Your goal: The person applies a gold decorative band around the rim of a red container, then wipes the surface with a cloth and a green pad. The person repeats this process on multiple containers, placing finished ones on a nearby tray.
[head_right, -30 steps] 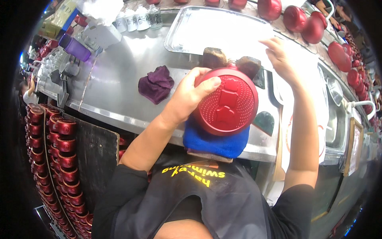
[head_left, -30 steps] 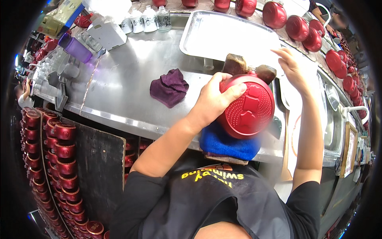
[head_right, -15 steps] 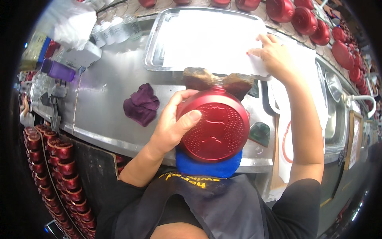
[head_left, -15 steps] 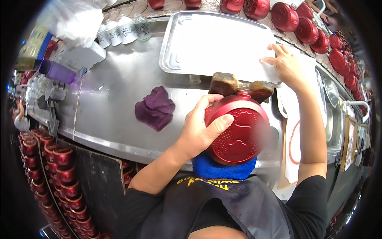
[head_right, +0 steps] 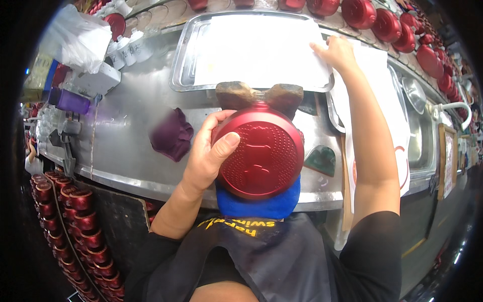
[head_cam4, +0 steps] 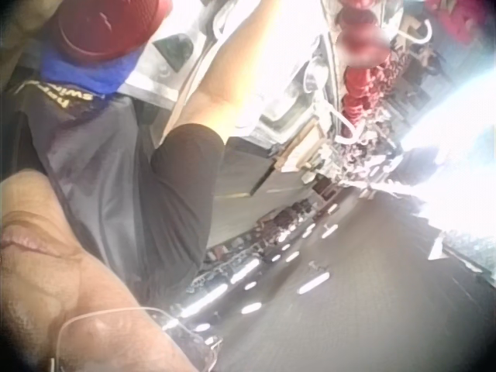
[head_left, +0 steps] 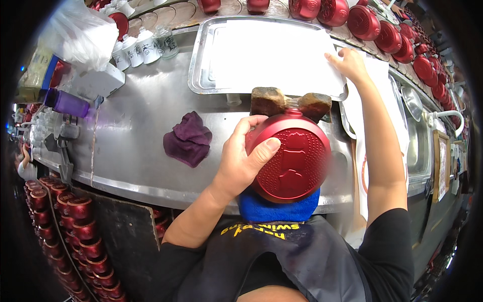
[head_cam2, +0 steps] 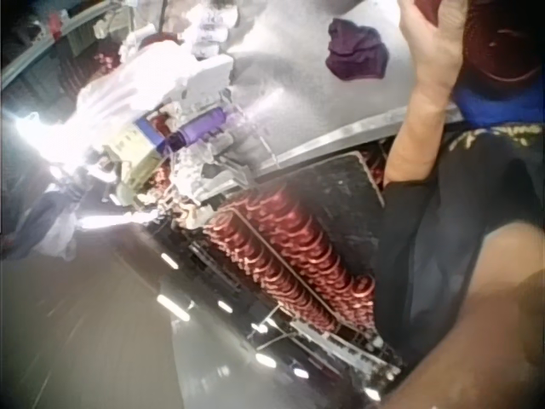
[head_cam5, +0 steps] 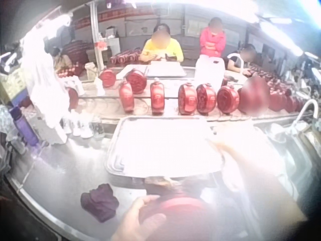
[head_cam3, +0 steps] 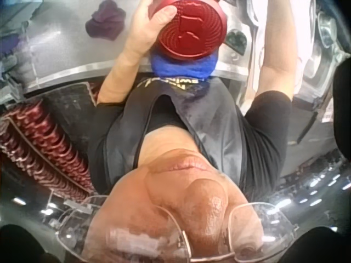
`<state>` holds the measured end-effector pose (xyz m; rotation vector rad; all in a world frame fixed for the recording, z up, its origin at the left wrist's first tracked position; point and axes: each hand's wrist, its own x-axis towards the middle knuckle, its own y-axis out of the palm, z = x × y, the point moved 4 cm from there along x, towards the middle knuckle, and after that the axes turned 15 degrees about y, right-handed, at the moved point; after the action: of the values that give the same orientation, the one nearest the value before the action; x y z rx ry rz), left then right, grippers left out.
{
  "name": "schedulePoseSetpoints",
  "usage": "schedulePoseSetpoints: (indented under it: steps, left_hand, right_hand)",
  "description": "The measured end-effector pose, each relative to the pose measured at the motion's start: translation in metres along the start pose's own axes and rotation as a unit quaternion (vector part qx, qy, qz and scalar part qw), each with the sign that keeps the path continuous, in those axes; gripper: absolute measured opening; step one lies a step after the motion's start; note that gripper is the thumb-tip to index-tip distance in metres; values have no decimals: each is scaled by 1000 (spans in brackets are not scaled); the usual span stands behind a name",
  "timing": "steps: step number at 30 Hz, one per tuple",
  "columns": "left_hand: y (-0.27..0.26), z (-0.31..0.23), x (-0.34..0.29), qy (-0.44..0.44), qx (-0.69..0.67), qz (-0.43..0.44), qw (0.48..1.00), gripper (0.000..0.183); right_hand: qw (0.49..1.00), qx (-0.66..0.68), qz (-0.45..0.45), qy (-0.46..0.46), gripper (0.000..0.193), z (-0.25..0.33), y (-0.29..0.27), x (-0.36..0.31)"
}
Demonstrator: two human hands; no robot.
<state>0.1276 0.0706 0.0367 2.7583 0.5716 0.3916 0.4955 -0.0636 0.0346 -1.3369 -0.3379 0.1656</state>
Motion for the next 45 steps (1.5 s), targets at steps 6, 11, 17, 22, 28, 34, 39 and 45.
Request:
schedulePoseSetpoints:
  steps: [6,11,17,22,28,34,39,45]
  left_hand:
    - [1,-2,-1,-3,3,-1,1000,54]
    - [3,-2,-1,-4,-20,-7,1000,49]
    - [4,-3,-3,-6,-2,-4,1000,52]
    - [6,-5,-3,-23,-25,-13,999,48]
    - [3,-13,0,-46,-4,-4,999,46]
    - [7,-9,-1,-24,-18,-18,999,43]
    - [6,-6,-3,10,-2,-20,1000,46]
    - [1,-4,-2,3,41,13,999,53]
  right_hand:
    - [995,97,-28,-7,33,-9,8,15]
    - [979,140,-140,-46,25,-17,0,6]
    - [985,103,-125,-66,19,-8,5,14]
    - [961,182,-188,-92,21,-68,5,22]
    - [984,-55,-164,38,22,-173,34,-16]
    - [971,62,-195,-126,10,-124,-50,-67]
    - [953,209,-21,-216,13,-38,-144,-156]
    - [858,340,91,-374,11,48,-206,-230]
